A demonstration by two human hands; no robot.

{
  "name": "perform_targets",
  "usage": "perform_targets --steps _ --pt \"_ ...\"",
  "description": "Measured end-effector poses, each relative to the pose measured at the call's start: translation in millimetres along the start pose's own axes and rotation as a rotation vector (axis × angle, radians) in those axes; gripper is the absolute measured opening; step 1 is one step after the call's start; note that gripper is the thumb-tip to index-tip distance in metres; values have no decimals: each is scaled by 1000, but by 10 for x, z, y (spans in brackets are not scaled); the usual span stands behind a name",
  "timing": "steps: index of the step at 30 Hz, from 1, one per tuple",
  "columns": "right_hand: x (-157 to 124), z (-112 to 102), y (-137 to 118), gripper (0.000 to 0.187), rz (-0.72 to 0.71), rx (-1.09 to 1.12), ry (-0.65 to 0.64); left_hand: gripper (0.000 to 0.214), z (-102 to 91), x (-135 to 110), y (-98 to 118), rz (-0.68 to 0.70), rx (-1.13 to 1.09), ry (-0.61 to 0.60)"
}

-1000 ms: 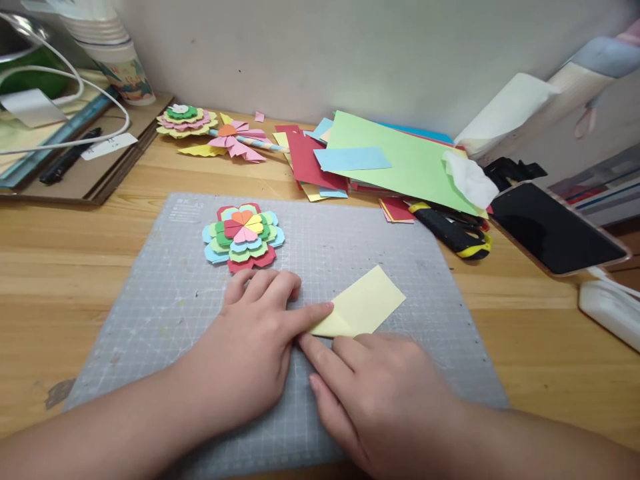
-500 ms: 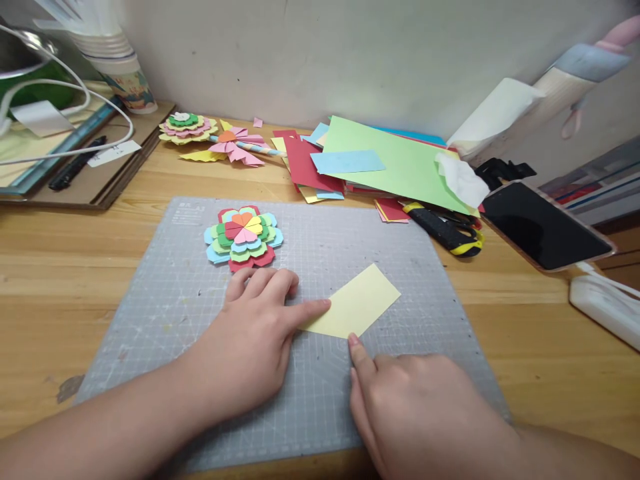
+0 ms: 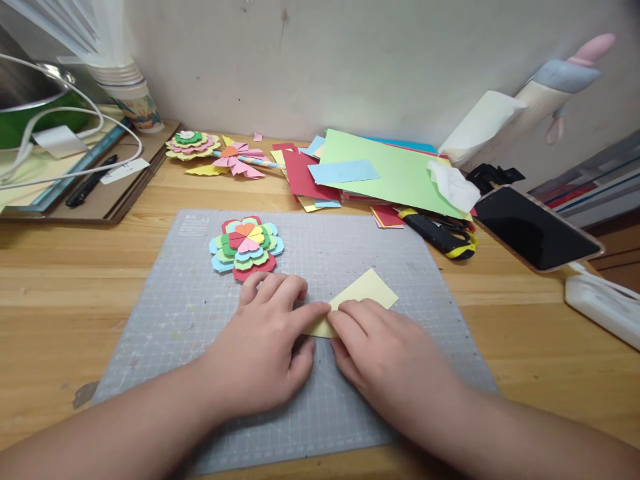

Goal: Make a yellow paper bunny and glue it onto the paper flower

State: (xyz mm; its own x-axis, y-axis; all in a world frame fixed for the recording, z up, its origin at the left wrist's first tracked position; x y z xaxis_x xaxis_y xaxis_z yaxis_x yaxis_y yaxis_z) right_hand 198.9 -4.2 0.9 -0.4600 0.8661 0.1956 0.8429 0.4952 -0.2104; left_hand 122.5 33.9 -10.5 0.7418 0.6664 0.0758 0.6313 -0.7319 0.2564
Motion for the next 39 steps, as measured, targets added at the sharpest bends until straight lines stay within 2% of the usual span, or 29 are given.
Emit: perform_targets --steps 3,7,9,13,16,24,32,36,39 --pt "-9 -14 0 8 -31 3 6 25 -10 18 -26 6 -2 58" --pt "0 -60 13 8 -14 46 8 13 -114 -15 -48 33 49 221" --pt "5 -90 -2 5 -28 64 45 13 -180 -67 -21 50 101 286" --pt "-11 -172 -80 16 -155 134 169 9 -291 -169 80 90 168 352" --pt "-8 -230 -75 18 -205 216 232 6 -378 -201 109 98 148 406" --pt "40 -305 -23 14 -214 409 265 7 -460 -196 94 110 31 449" --pt "53 -308 -136 16 -312 287 232 10 -487 -262 202 161 40 492" --pt "67 -417 9 16 -296 235 271 9 -578 -297 130 76 12 518" --pt "77 -548 278 17 -161 200 354 13 -686 -332 10 -20 -41 584"
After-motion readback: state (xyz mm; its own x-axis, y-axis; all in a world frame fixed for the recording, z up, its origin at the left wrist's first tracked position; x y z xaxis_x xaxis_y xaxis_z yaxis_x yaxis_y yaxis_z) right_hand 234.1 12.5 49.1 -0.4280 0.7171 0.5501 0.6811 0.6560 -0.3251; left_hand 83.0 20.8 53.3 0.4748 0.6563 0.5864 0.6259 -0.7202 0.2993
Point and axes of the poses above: each hand's wrist, its own x-axis towards the middle knuckle, its own z-axis out of the palm, y = z × x, the point moved 9 cm from there along x, towards the middle knuckle, and after that the axes turned 10 degrees about x, right-handed, at the moved point
